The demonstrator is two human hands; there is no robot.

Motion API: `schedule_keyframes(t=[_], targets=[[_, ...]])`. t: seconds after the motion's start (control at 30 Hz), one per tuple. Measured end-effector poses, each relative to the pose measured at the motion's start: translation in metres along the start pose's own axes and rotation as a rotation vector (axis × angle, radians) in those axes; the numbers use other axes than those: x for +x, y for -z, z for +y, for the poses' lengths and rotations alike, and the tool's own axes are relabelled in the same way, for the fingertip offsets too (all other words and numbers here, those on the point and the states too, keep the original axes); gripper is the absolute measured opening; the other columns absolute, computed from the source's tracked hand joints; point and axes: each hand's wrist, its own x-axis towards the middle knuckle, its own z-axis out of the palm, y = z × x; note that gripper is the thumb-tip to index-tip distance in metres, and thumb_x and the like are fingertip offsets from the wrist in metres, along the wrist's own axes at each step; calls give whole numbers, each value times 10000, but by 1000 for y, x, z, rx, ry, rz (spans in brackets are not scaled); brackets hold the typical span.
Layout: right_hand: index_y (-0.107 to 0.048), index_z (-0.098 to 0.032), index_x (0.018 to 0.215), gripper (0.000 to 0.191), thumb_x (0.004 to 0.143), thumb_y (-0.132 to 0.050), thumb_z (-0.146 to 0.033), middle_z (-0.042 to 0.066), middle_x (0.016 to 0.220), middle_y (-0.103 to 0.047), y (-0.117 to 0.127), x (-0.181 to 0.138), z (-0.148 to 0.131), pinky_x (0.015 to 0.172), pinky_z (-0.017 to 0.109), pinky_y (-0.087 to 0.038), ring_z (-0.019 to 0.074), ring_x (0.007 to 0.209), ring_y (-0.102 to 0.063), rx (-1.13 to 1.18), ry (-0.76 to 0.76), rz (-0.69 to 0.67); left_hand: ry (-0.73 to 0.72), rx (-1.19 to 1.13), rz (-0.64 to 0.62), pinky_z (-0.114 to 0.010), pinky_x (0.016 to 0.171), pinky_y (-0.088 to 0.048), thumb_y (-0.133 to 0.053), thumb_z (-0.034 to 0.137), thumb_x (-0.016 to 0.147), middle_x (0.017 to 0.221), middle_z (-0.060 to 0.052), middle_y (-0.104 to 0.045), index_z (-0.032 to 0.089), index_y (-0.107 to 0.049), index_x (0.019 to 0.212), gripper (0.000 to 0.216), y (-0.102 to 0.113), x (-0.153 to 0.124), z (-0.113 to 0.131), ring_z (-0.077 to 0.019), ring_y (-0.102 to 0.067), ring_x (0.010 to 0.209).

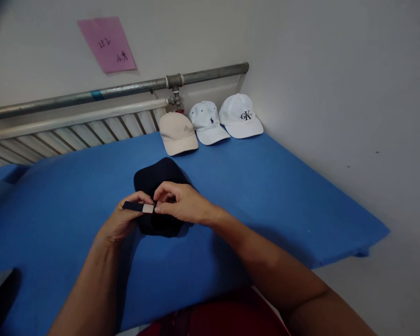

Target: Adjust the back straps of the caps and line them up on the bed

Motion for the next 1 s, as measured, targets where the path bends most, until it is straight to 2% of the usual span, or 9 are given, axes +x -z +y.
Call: schedule_keyframes(t=[0.23,0.33,0.43,0.53,0.6,0.73,0.8,0.9,1.0], targets=[[-585,-185,853,119,748,-627,-148,-35,725,-598,2,-2,-1,662,245,-417,95,676,-547,1,-7,-15,52,57,-34,-191,648,-410,-804,220,653,724,10,-669,206,-713,762,143,-2,1,-3,-104,-583,684],[-589,-184,870,95,780,-620,-190,-39,692,-584,2,-1,-3,621,234,-391,90,640,-522,-22,-24,-27,34,85,-51,-186,614,-379,-774,253,704,708,17,-637,206,-703,800,128,-2,-1,-3,-93,-544,656],[-590,-184,889,161,765,-668,-251,-59,630,-550,3,0,0,562,222,-347,75,571,-462,-30,-60,-47,29,90,-72,-188,560,-333,-733,283,741,660,22,-583,195,-693,815,121,-1,-3,0,-86,-476,604],[-578,-185,889,216,739,-700,-282,-67,617,-551,6,3,6,539,218,-324,67,542,-439,-2,-65,-51,64,22,-78,-204,574,-344,-706,286,732,699,8,-595,187,-681,809,128,3,-4,4,-105,-478,627],[-573,-183,879,222,737,-701,-295,-59,634,-569,8,5,10,545,222,-325,68,552,-452,10,-58,-37,41,-9,-74,-226,624,-373,-667,365,765,751,-16,-620,179,-682,815,194,6,-5,6,-131,-507,686],[-584,-178,845,209,732,-702,-308,-57,627,-554,8,7,13,549,223,-323,72,561,-459,0,-64,-32,44,38,-106,-280,676,-396,-416,669,853,732,-46,-619,162,-683,792,577,10,-5,8,-166,-511,698],[-593,-177,825,197,732,-699,-314,-56,625,-546,7,7,11,549,221,-325,72,563,-460,-25,-71,-31,49,145,-94,-267,656,-373,-503,623,843,688,-18,-582,168,-649,722,493,11,-5,9,-146,-477,669],[-611,-178,817,173,743,-687,-315,-46,639,-559,7,7,9,563,224,-346,80,585,-479,-77,-79,-29,29,255,-97,-238,646,-339,-692,388,791,658,25,-531,171,-593,659,274,12,-7,11,-113,-437,661],[-642,-176,828,182,765,-671,-344,-20,694,-604,8,6,6,592,234,-372,95,632,-509,-154,-94,-69,30,235,-135,-241,654,-339,-700,330,785,686,20,-565,166,-584,644,246,13,-9,11,-111,-457,680]])
